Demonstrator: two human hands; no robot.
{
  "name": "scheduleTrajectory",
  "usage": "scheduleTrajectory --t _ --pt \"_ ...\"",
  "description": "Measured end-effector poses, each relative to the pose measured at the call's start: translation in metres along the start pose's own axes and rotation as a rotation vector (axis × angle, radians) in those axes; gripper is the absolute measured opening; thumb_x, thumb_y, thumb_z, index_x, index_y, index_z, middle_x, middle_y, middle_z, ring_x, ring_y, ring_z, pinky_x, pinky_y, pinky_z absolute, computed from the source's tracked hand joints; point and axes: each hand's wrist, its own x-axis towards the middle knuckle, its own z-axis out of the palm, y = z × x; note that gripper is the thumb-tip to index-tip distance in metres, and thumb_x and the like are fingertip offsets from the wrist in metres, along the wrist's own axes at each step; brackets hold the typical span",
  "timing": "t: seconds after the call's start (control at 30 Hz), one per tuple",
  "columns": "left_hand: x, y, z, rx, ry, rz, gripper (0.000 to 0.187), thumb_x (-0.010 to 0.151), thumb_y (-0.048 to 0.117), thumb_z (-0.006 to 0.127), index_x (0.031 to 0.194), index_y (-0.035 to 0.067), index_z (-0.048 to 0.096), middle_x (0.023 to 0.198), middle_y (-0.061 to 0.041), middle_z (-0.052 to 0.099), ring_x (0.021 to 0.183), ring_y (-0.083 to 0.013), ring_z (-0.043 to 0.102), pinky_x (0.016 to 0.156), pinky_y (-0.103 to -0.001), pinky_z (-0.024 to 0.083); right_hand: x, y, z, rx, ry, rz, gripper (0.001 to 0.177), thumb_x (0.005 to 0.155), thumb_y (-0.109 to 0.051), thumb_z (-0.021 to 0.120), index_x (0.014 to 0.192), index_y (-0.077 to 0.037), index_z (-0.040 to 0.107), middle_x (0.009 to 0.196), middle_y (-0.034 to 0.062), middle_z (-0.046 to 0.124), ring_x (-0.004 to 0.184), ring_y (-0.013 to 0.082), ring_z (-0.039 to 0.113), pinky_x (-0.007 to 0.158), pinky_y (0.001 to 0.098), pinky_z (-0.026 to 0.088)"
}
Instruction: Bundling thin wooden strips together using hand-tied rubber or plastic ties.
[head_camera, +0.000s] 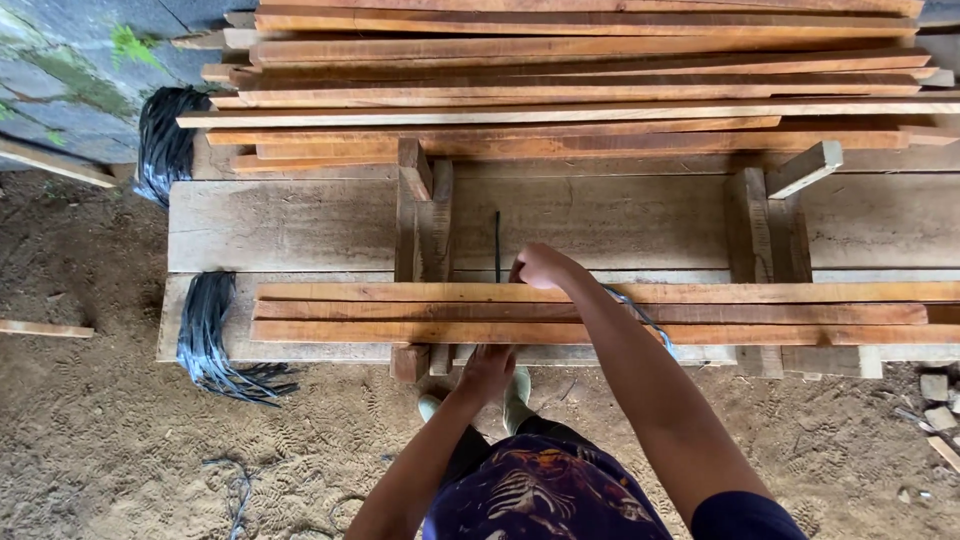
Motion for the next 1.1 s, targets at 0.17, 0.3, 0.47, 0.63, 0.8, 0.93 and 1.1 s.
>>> scheduleTrajectory --t 0.17,0.3,0.47,0.63,0.8,0.93,1.1 --pt "0.047 0.031 -0.036 0.22 -0.051 -0.026 0.019 0.096 0.038 0.062 0.107 0.029 0.075 0.073 -0.003 0.059 0.066 -0.0204 0.069 0.062 -0.031 0.056 0.032 0.018 0.009 0.082 -0.073 0.033 0.024 0.088 -0.014 0.052 0.069 -0.01 0.066 0.063 0.0127 0.058 0.053 0.0293 0.053 0.062 0.0452 0.047" --pt "0.041 0.009 0.006 0.308 0.052 0.058 0.02 0.092 0.029 0.061 0.104 0.02 0.074 0.08 -0.01 0.061 0.071 -0.0278 0.068 0.066 -0.037 0.056 0.004 -0.001 -0.003 0.093 -0.115 0.033 0.024 0.081 -0.008 0.048 0.08 -0.004 0.072 0.089 0.022 0.067 0.077 0.038 0.065 0.072 0.0475 0.05" --pt "0.003 -0.037 0.042 0.426 0.187 0.142 0.02 0.088 0.018 0.06 0.1 0.011 0.074 0.088 -0.019 0.064 0.075 -0.0362 0.068 0.07 -0.044 0.056 -0.024 -0.037 -0.017 0.111 -0.054 0.021 0.029 0.082 -0.004 0.053 0.097 -0.001 0.077 0.096 0.02 0.071 0.081 0.0361 0.069 0.077 0.0435 0.053" --pt "-0.037 -0.05 0.065 0.536 0.299 0.238 0.02 0.085 0.008 0.059 0.097 0.001 0.074 0.096 -0.028 0.067 0.08 -0.0446 0.067 0.075 -0.052 0.055 -0.018 -0.037 -0.008 -0.019 0.04 -0.031 0.024 0.086 -0.003 0.055 0.095 0.004 0.076 0.091 0.0244 0.071 0.075 0.0399 0.07 0.069 0.0427 0.055" --pt "-0.024 0.015 -0.038 -0.136 0.324 -0.143 0.025 0.096 0.012 0.064 0.121 0.009 0.067 0.109 -0.018 0.065 0.096 -0.0426 0.066 0.078 -0.051 0.055 -0.004 -0.049 -0.001 -0.29 0.286 -0.091 0.023 0.086 -0.018 0.071 0.103 -0.006 0.081 0.095 0.0216 0.077 0.09 0.045 0.075 0.078 0.0552 0.061" --pt "-0.018 0.023 -0.072 -0.389 0.191 -0.307 0.017 0.107 0.017 0.051 0.11 0.014 0.068 0.096 -0.008 0.069 0.087 -0.0332 0.072 0.077 -0.045 0.057 -0.047 -0.092 0.011 -0.085 0.439 -0.148 0.021 0.092 -0.019 0.072 0.101 -0.002 0.079 0.094 0.0242 0.077 0.092 0.047 0.074 0.08 0.0565 0.06" --pt "-0.029 0.029 -0.1 -0.537 0.18 -0.274 0.022 0.103 0.009 0.053 0.116 0.017 0.069 0.088 -0.008 0.068 0.083 -0.0315 0.072 0.076 -0.044 0.058 -0.074 -0.113 0.056 -0.055 0.567 -0.133 0.027 0.1 -0.027 0.061 0.107 -0.005 0.075 0.093 0.0194 0.076 0.087 0.0434 0.075 0.078 0.0544 0.061"
